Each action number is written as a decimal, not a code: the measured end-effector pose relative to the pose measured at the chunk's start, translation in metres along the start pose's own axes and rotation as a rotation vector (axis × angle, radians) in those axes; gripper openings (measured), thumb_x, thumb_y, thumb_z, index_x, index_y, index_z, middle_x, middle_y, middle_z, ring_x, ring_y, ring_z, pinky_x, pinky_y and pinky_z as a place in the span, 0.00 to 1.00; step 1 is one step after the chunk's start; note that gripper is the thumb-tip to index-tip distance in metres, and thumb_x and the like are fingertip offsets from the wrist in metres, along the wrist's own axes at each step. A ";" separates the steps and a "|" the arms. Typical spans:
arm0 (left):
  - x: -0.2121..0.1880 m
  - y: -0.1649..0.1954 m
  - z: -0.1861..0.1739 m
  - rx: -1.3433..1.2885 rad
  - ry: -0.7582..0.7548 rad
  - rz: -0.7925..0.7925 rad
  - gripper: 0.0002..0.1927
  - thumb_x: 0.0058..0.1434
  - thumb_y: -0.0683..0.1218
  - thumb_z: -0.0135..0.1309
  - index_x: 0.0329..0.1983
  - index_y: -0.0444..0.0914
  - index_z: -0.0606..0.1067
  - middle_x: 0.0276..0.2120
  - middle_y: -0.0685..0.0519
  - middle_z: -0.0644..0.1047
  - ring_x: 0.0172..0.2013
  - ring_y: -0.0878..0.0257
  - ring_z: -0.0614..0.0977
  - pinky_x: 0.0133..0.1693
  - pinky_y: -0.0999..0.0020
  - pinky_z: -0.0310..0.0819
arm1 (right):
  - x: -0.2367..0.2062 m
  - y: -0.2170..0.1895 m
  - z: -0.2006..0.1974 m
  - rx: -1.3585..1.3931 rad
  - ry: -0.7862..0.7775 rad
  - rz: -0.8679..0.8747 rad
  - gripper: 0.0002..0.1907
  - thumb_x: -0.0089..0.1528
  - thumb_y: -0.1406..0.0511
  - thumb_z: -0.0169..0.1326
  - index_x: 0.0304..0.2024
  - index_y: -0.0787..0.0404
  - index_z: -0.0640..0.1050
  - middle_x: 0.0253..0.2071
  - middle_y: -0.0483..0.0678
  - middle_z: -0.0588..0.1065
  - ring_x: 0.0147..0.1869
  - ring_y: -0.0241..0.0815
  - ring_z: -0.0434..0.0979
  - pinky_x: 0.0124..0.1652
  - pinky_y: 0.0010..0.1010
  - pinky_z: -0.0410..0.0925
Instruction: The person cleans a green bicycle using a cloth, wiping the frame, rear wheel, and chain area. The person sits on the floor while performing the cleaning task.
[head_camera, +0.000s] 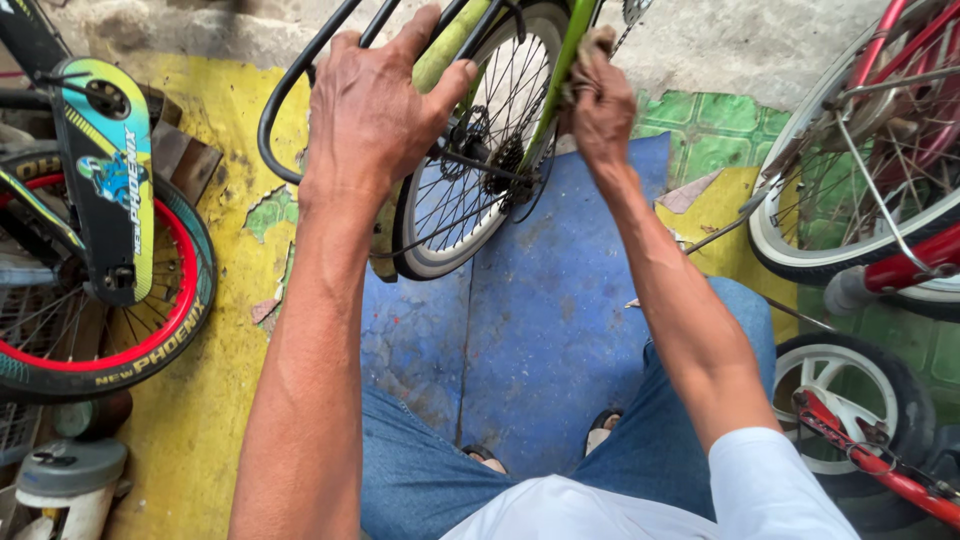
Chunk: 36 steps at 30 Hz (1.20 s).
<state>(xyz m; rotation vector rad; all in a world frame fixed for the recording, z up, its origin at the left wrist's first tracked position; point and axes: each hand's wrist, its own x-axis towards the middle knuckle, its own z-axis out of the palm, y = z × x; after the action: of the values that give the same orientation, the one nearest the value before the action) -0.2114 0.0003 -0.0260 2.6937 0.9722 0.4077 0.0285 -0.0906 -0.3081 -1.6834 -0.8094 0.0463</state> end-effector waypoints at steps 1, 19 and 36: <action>0.001 0.000 -0.001 0.006 0.002 0.009 0.29 0.65 0.64 0.57 0.67 0.51 0.72 0.38 0.33 0.79 0.47 0.37 0.76 0.49 0.44 0.70 | 0.001 -0.006 0.007 -0.051 -0.005 0.029 0.16 0.74 0.66 0.42 0.60 0.57 0.76 0.46 0.53 0.75 0.38 0.40 0.81 0.29 0.27 0.76; 0.005 0.007 -0.006 0.027 -0.070 -0.059 0.31 0.64 0.65 0.54 0.68 0.52 0.71 0.45 0.35 0.80 0.57 0.33 0.71 0.58 0.44 0.64 | 0.099 -0.008 0.003 0.472 -0.022 0.184 0.23 0.77 0.58 0.37 0.66 0.66 0.70 0.51 0.52 0.73 0.51 0.41 0.74 0.54 0.47 0.74; 0.004 0.007 -0.009 0.021 -0.034 -0.013 0.30 0.64 0.65 0.54 0.66 0.51 0.72 0.41 0.36 0.81 0.54 0.34 0.73 0.52 0.42 0.67 | 0.097 -0.010 0.004 0.009 0.098 -0.055 0.20 0.71 0.72 0.37 0.61 0.61 0.75 0.46 0.60 0.82 0.37 0.40 0.86 0.27 0.25 0.76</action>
<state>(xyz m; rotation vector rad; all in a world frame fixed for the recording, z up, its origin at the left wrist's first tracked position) -0.2075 -0.0012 -0.0147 2.7025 0.9892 0.3501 0.0955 -0.0354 -0.2628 -1.6407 -0.7797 -0.0699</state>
